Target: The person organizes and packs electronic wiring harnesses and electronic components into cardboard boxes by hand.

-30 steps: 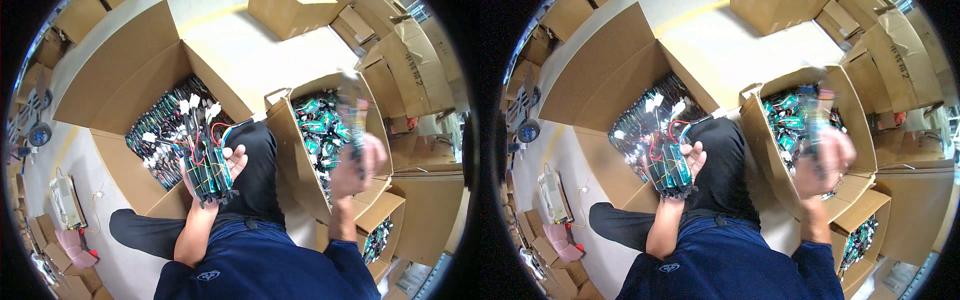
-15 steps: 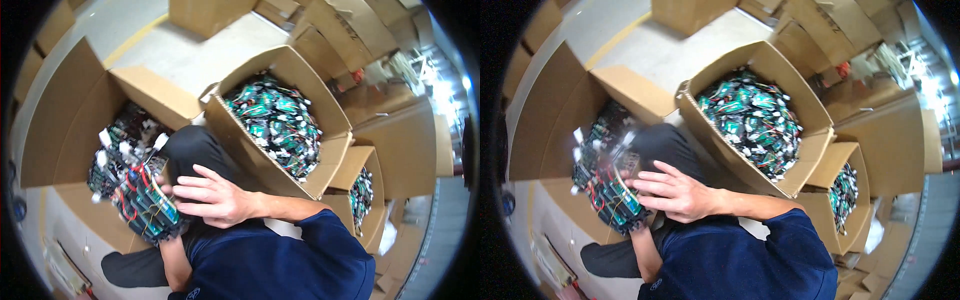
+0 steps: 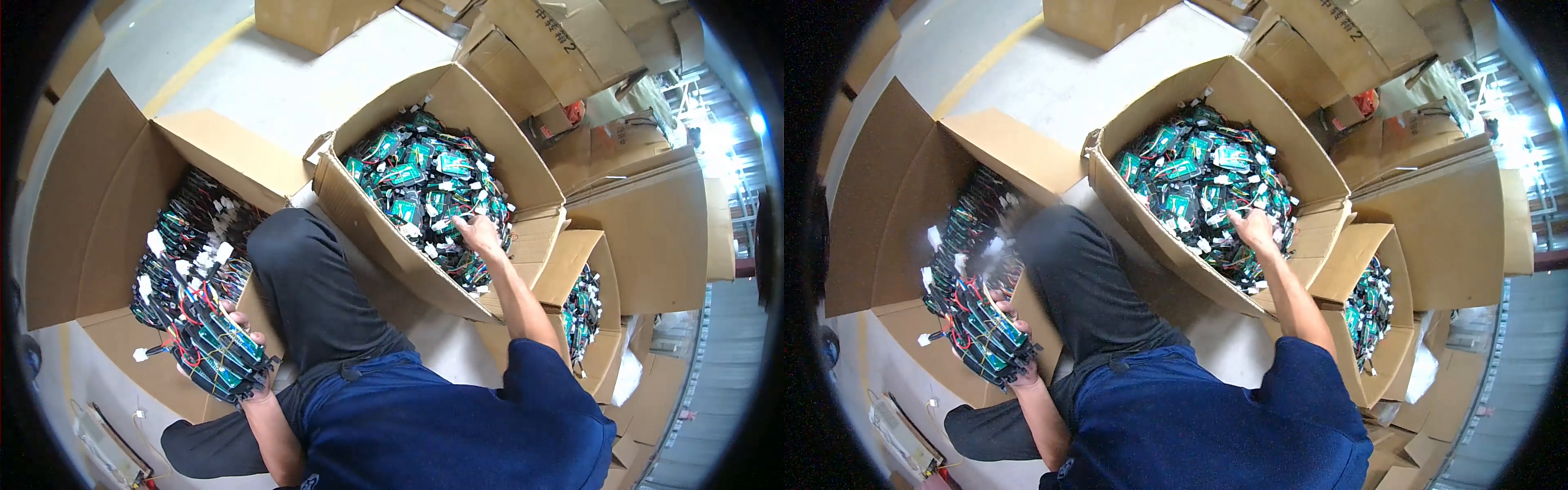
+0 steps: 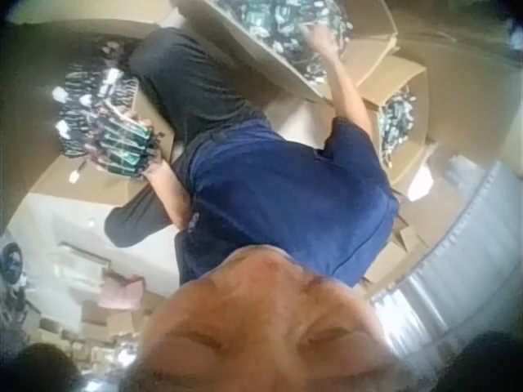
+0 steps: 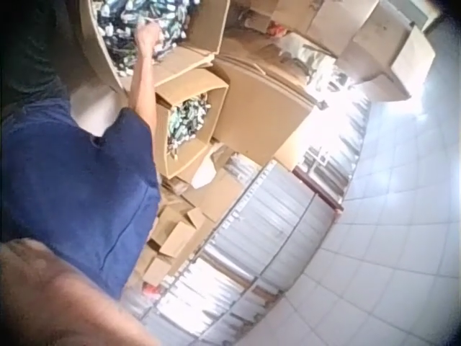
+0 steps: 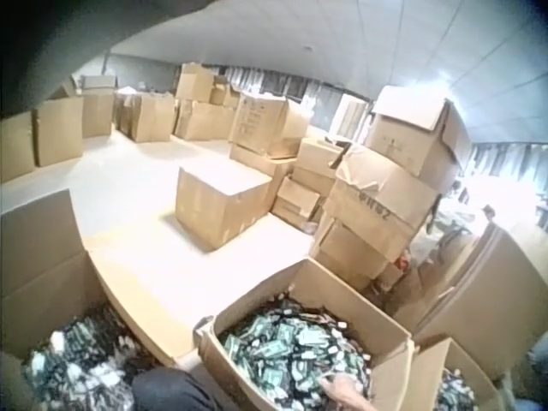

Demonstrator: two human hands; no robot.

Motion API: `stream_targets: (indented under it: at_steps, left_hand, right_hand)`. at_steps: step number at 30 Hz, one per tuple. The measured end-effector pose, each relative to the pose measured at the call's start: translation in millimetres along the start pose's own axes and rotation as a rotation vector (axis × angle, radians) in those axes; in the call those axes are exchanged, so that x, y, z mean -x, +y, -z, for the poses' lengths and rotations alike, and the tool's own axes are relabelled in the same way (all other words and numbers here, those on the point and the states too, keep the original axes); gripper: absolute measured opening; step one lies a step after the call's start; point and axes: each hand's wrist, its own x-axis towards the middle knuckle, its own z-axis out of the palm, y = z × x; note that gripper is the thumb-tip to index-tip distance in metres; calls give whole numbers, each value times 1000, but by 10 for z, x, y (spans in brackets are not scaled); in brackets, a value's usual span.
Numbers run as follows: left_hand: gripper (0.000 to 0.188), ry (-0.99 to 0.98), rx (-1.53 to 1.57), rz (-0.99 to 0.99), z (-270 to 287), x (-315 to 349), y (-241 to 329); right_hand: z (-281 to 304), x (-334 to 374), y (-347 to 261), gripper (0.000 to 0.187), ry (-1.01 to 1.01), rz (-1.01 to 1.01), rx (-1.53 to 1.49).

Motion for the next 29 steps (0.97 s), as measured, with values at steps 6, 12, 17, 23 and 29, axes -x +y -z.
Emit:
stream_targets:
  at_steps: [6,12,17,23,29]
  left_hand:
    - [84,3,-22,27,-66,-6,-48]
    - [90,-3,-26,25,-15,24,46]
    - [87,-11,70,-8,-31,117,52]
    - [89,-52,-21,32,-55,140,74]
    - [93,8,-6,21,48,236,121]
  right_hand:
    - [-455,-52,-251,29,209,-300,-751]
    - [-194,-11,272,20,508,147,-1007]
    - [610,159,1,18,198,52,-813]
    - [406,199,391,55,-347,204,-145]
    - [440,500,199,89,-652,266,197]
